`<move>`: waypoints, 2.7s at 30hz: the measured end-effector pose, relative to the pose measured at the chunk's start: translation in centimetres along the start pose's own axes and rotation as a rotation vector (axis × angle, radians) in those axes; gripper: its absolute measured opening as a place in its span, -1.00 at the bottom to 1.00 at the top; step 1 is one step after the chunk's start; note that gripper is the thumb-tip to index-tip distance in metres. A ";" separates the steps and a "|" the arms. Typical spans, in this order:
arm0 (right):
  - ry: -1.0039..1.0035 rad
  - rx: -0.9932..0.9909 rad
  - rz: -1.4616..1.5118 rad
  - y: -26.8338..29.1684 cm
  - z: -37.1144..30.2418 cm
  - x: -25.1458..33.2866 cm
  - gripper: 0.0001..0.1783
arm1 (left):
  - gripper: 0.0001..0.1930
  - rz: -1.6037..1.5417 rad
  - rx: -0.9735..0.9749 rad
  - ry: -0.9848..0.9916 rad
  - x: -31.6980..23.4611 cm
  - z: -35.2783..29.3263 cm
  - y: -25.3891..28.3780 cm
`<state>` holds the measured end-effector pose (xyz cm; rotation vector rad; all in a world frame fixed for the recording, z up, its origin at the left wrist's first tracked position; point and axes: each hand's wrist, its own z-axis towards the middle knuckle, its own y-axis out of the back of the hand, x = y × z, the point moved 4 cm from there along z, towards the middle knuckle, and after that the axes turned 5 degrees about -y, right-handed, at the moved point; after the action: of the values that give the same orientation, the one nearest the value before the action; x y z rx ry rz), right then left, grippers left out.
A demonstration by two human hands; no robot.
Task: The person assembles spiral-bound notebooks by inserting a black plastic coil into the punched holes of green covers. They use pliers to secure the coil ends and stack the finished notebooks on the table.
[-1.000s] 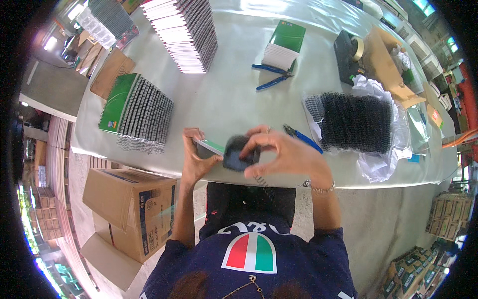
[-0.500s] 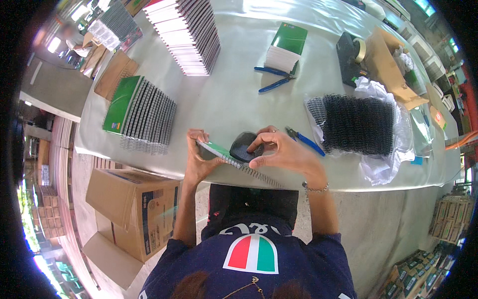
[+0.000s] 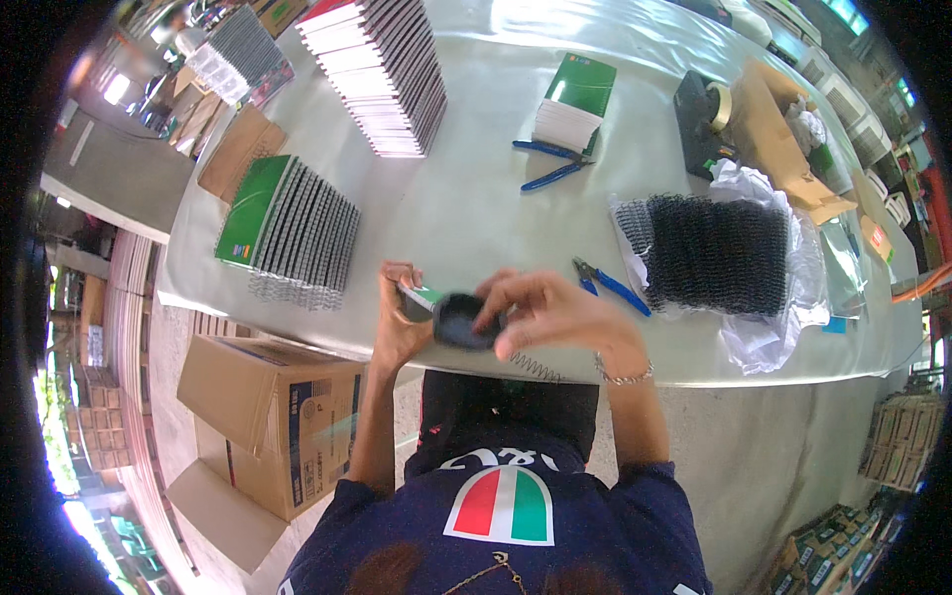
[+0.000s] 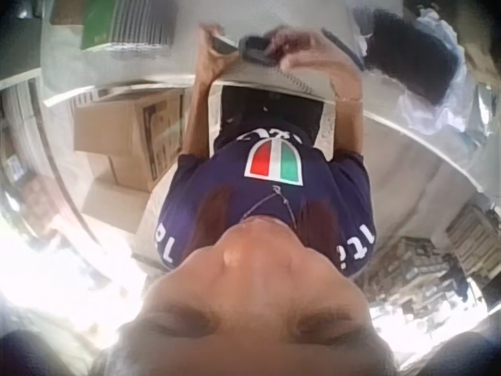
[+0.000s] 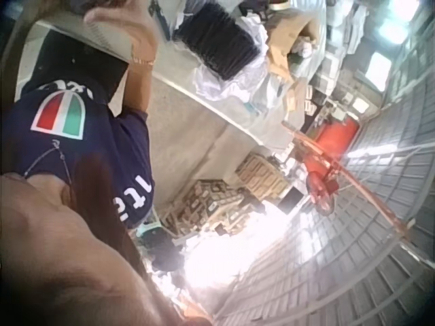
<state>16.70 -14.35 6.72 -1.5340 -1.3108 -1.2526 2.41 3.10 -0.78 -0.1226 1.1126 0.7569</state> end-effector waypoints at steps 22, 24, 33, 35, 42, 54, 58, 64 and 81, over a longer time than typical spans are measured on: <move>0.004 0.053 -0.028 -0.3 1.2 0.3 -0.59 | 0.02 -0.252 0.045 0.012 -0.3 0.8 -0.6; -0.001 -0.012 -0.169 -0.3 1.6 1.1 -0.59 | -0.02 -0.269 0.060 0.035 -0.4 0.3 -0.7; -0.011 -0.395 -0.680 0.5 4.3 1.0 -0.55 | 0.14 -0.332 0.124 0.128 0.1 0.9 0.0; 0.010 -0.046 -0.142 0.3 3.7 1.0 -0.58 | 0.15 -0.236 0.128 0.119 -0.2 0.6 0.0; 0.102 -0.033 -0.187 -0.6 4.1 1.8 -0.57 | 0.16 -0.293 0.150 0.139 0.4 0.4 -0.2; 0.176 -0.229 -0.288 -0.1 4.1 0.3 -0.62 | 0.17 -0.252 0.198 0.208 -1.6 0.9 -1.2; 0.199 -0.641 -0.607 1.5 3.3 -0.4 -0.66 | -0.12 -0.219 0.093 0.245 -1.0 0.2 -2.1; 0.264 -1.016 -0.775 4.1 -1.3 -1.2 -0.52 | -0.66 -0.188 -0.015 0.239 -2.2 -0.6 -3.7; 0.146 -1.231 -0.487 -1.6 -9.0 -6.1 -0.46 | -0.77 -0.035 -0.060 0.243 -3.7 -1.5 -2.7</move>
<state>13.28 -24.10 2.88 -1.8304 -0.7969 -2.7398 2.09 -1.42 0.95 -0.2905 1.3149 0.7578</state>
